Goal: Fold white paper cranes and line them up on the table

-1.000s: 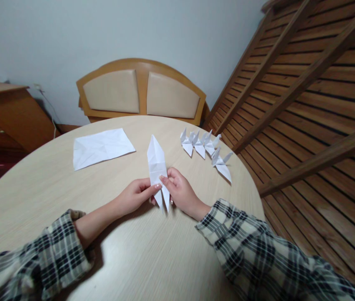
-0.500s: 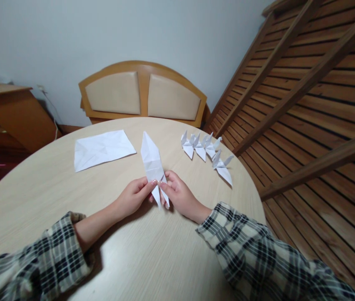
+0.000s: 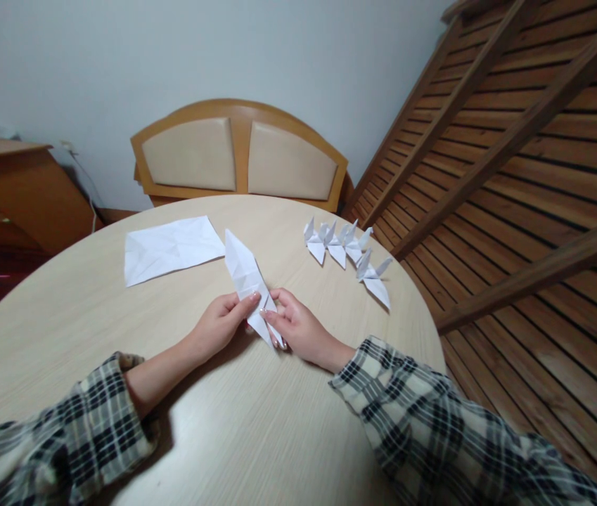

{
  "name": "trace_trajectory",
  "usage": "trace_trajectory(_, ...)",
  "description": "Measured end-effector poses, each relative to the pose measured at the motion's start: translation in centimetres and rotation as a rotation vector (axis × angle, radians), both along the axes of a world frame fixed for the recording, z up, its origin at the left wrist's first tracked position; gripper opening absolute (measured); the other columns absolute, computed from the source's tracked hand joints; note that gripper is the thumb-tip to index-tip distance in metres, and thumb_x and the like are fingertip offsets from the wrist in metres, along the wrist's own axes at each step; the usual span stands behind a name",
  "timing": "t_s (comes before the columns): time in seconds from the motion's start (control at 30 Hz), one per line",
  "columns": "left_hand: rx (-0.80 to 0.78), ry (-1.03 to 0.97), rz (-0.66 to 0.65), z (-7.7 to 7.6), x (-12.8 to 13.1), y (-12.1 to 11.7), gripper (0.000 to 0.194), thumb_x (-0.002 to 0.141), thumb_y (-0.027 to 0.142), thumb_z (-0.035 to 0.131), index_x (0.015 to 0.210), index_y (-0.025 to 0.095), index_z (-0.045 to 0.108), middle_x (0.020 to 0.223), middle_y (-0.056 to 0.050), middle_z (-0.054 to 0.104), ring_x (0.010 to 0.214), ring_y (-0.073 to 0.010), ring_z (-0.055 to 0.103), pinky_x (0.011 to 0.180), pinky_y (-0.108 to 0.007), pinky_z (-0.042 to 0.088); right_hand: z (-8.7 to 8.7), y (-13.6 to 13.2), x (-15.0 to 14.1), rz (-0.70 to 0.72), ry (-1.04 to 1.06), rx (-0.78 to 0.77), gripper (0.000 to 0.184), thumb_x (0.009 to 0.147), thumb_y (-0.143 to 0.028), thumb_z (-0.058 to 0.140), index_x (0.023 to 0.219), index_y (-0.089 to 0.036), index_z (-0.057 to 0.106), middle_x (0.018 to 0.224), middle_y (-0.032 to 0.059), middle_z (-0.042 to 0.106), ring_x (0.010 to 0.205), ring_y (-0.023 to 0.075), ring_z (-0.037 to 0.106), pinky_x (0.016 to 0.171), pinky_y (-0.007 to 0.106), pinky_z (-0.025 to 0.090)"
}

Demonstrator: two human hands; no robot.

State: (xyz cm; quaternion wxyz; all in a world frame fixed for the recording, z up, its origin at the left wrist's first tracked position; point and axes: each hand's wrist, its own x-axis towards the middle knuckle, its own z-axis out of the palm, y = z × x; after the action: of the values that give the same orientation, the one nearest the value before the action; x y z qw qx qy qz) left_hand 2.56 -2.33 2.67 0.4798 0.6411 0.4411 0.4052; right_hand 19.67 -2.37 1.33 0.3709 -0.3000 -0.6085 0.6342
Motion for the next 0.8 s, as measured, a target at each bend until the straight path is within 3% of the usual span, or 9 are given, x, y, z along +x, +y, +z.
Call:
trace_trajectory(0.4, 0.027, -0.053, 0.094, -0.30, -0.14, 0.14, 0.047, 0.087, 0.053, 0.050, 0.064, 0.014, 0.060, 0.057, -0.001, 0.057, 0.056, -0.0133, 0.050, 0.056, -0.025, 0.038, 1.06, -0.24, 0.06, -0.027, -0.092, -0.046, 0.018, 0.091, -0.032, 0.054, 0.102, -0.022, 0.044, 0.051, -0.0115, 0.049, 0.035, 0.0060, 0.037, 0.033, 0.016, 0.026)
trace_trajectory(0.63, 0.043, -0.035, 0.172, -0.22, -0.27, 0.30, 0.046, 0.086, 0.054, 0.051, 0.064, 0.014, 0.061, 0.058, -0.002, 0.059, 0.055, -0.0139, 0.050, 0.056, -0.026, 0.038, 1.06, -0.21, -0.02, -0.040, -0.086, -0.046, 0.018, 0.089, -0.025, 0.054, 0.104, -0.020, 0.045, 0.058, -0.0093, 0.053, 0.042, 0.0063, 0.044, 0.039, 0.017, 0.033)
trace_trajectory(0.8, 0.038, -0.041, 0.190, -0.03, -0.23, 0.37, 0.042, 0.083, 0.052, 0.054, 0.067, 0.014, 0.062, 0.062, -0.003, 0.062, 0.059, -0.0165, 0.054, 0.059, -0.027, 0.041, 0.77, -0.23, -0.01, -0.028, -0.084, -0.021, 0.020, 0.087, -0.025, 0.056, 0.104, -0.020, 0.045, 0.057, -0.0100, 0.051, 0.041, 0.0061, 0.041, 0.039, 0.017, 0.031)
